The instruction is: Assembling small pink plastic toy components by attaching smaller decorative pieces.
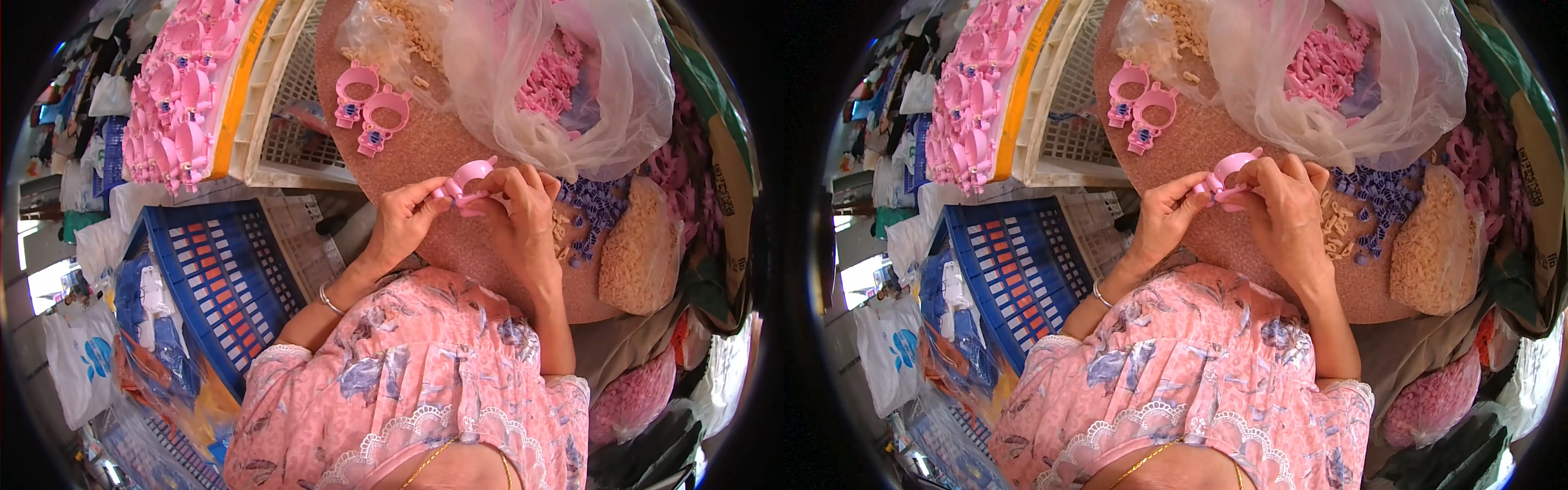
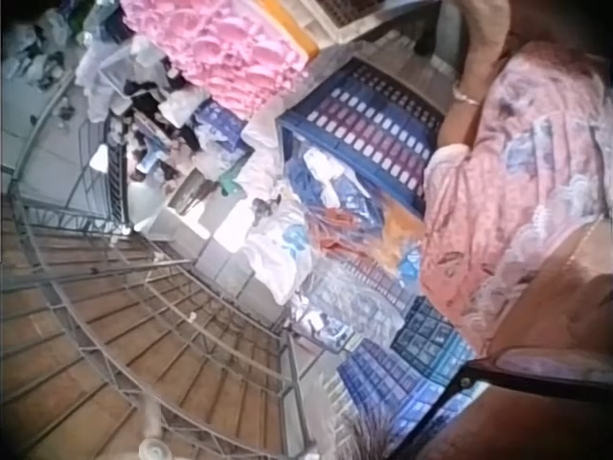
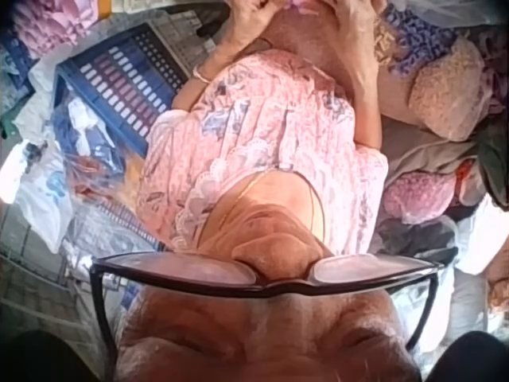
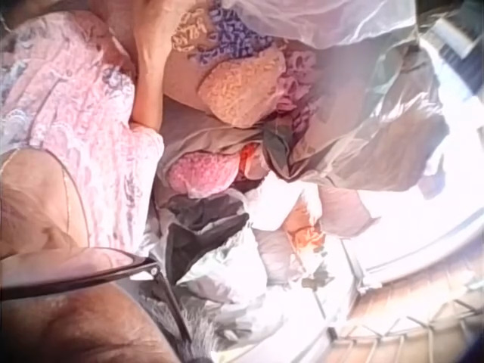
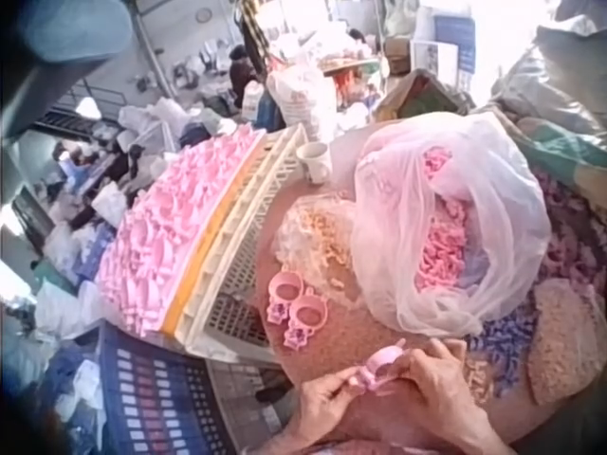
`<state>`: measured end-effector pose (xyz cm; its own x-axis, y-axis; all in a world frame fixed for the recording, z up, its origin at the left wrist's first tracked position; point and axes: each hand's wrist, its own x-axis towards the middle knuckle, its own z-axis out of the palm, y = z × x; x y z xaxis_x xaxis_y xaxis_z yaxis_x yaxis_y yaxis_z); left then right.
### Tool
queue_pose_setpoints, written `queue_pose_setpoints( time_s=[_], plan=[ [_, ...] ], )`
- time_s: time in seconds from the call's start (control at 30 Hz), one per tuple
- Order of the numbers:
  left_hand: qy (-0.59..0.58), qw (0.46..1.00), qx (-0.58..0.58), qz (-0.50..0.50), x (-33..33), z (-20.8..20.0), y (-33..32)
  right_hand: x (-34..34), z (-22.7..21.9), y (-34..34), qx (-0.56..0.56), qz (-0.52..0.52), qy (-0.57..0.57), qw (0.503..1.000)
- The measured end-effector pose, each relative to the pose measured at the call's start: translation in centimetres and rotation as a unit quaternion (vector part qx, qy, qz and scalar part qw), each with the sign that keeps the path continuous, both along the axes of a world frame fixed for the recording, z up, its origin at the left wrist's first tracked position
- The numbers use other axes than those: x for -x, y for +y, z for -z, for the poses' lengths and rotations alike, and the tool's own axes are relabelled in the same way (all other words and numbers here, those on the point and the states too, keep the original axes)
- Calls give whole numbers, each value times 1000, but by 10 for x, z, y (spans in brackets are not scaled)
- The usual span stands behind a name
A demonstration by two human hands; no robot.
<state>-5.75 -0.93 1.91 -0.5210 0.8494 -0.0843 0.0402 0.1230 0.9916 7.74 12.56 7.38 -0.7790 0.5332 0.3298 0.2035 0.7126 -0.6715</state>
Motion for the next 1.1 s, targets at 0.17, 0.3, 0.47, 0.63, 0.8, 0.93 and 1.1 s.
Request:
queue_pose_setpoints(
  time_s=[0.17,0.3,0.47,0.63,0.8,0.93,1.1],
  plan=[
    [132,991,-10,5,0,-3,-1,3,13,-16,-39,120,-31,992],
    [-170,985,-4,-18,-3,0,1,1,13,-20,-38,101,-17,994],
    [-415,909,-13,-37,2,-9,8,0,10,-6,-83,134,65,985],
    [-342,939,-13,23,-10,-26,4,11,2,-17,-207,151,-64,965],
    [-368,926,-81,-9,-7,-20,-4,14,-3,-21,-199,145,43,968],
    [-476,865,-153,-39,34,-58,-22,-8,-7,-6,-207,143,164,954],
    [-247,910,-293,-158,122,-129,-37,-28,16,3,-136,157,133,969]
  ],
)
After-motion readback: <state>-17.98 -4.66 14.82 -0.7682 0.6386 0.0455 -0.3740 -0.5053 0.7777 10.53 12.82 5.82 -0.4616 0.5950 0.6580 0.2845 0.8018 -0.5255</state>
